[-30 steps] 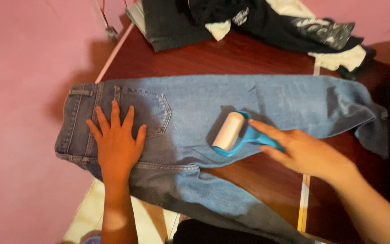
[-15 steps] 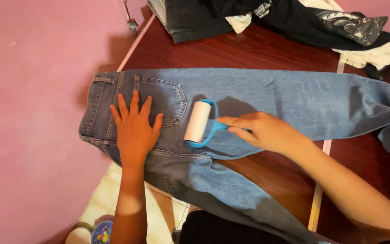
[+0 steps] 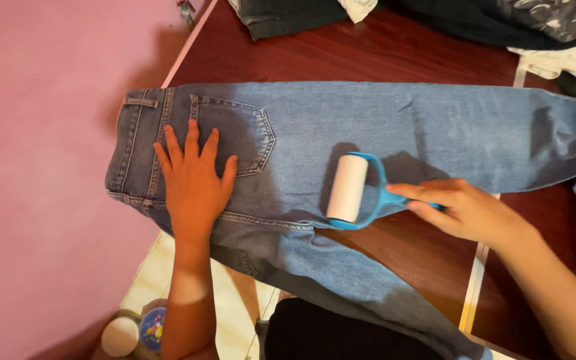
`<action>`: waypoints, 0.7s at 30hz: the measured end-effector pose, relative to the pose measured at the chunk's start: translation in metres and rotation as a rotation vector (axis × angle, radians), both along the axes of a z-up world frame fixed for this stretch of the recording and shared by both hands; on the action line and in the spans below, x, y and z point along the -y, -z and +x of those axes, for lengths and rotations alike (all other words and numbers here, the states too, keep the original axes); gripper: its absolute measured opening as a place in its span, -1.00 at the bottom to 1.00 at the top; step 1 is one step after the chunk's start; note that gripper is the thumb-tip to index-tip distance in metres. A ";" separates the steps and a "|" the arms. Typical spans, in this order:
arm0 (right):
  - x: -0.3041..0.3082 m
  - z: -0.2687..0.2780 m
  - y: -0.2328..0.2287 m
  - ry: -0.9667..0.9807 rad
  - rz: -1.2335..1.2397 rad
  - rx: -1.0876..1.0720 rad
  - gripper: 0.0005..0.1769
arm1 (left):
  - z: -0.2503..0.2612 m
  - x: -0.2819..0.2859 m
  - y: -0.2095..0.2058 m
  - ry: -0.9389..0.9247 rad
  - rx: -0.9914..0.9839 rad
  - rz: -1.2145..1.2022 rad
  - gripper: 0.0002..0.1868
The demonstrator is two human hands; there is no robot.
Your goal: The person folds a red t-shirt and places it into a suitcase. Then the person lays out a pair of blue jeans on the table and uses a lint roller to clean the surface of the jeans.
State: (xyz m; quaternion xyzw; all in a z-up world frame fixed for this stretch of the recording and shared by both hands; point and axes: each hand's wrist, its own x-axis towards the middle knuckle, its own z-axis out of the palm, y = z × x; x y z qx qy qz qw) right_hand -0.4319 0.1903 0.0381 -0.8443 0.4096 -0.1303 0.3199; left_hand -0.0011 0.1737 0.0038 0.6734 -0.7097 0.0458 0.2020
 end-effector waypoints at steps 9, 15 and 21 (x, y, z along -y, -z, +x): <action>0.014 0.026 -0.006 -0.036 -0.048 -0.061 -0.53 | -0.001 0.000 0.000 -0.006 -0.007 -0.012 -0.39; 0.041 0.107 -0.008 -0.153 -0.068 0.036 -0.57 | 0.000 0.000 0.001 -0.009 -0.010 -0.046 -0.55; 0.049 0.110 -0.002 -0.204 -0.088 0.087 -0.56 | 0.000 -0.001 0.001 0.000 -0.006 -0.070 -0.56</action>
